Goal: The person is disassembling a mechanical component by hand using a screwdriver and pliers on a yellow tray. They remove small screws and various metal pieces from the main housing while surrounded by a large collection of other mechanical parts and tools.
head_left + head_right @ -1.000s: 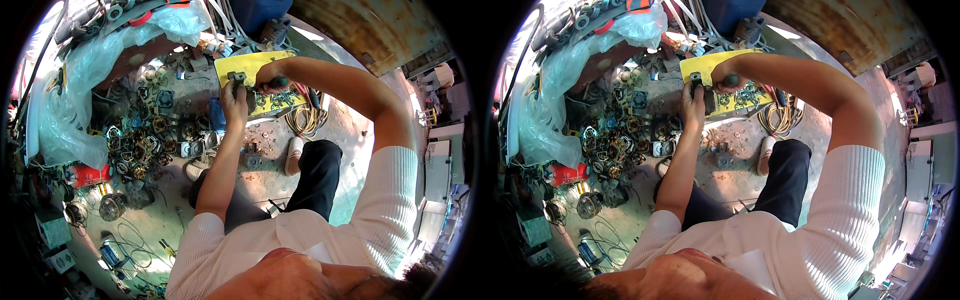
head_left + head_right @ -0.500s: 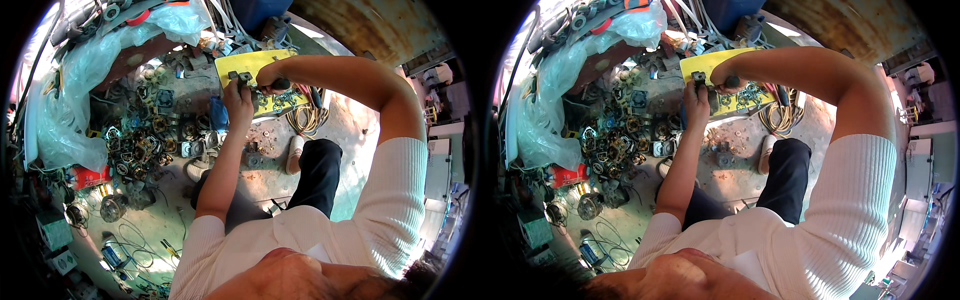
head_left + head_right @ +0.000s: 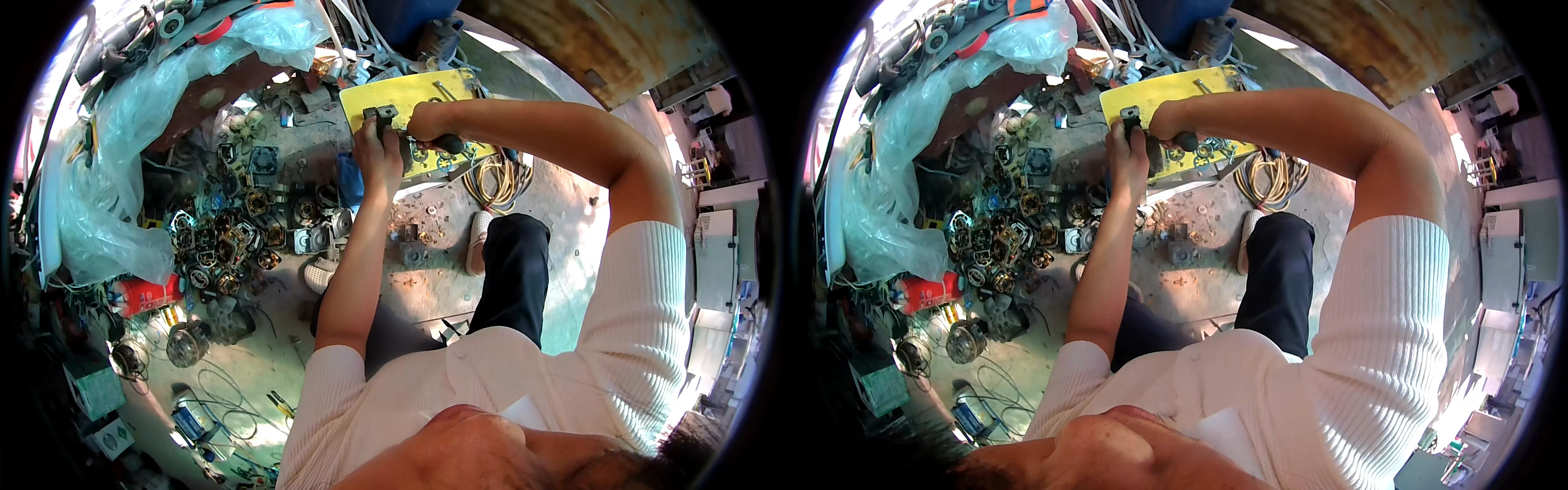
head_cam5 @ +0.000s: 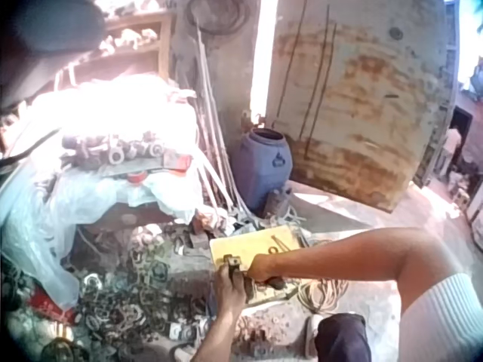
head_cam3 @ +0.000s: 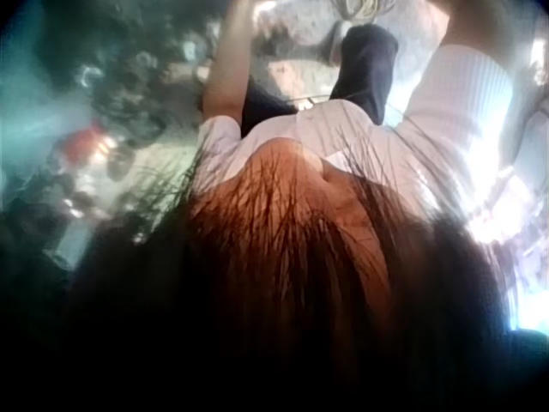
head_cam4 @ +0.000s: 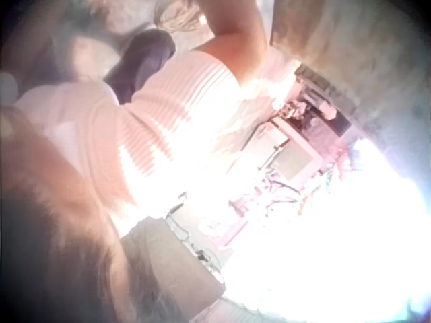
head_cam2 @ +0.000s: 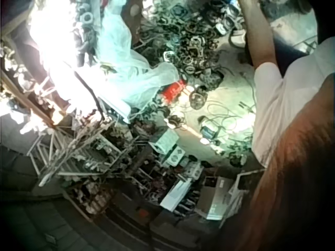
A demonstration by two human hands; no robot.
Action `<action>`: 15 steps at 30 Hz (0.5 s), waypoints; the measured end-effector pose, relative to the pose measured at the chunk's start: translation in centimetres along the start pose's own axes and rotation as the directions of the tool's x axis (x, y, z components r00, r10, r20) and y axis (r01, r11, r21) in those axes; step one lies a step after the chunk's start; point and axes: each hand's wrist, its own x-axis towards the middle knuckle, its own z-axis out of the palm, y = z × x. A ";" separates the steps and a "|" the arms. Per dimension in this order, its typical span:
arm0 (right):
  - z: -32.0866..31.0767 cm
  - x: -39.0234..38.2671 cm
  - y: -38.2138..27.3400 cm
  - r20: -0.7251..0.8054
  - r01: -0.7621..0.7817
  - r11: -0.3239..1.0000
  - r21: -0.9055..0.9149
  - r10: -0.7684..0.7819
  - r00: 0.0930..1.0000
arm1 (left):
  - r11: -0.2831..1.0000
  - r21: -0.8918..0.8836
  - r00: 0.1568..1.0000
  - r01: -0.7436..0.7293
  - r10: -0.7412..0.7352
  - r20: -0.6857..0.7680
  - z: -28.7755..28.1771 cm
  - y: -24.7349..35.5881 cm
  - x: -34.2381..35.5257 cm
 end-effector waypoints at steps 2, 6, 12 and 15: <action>0.2 0.0 0.0 -0.035 0.017 0.991 -0.136 -0.021 0.999 | 1.000 -0.011 1.000 0.012 -0.012 0.003 -0.2 0.6 0.1; 1.3 0.3 1.2 -0.108 0.120 0.914 -0.388 -0.174 0.979 | 0.998 0.052 0.999 0.043 -0.043 -0.011 0.0 0.2 0.2; 5.9 -1.0 3.8 -0.535 0.215 0.953 -0.212 -0.297 0.791 | 0.993 0.026 0.993 0.115 -0.115 0.011 -0.3 0.6 0.0; 9.3 1.5 7.0 -0.755 0.423 0.891 -0.165 -0.390 0.527 | 0.990 -0.026 0.989 0.140 -0.138 0.052 -0.3 1.4 0.4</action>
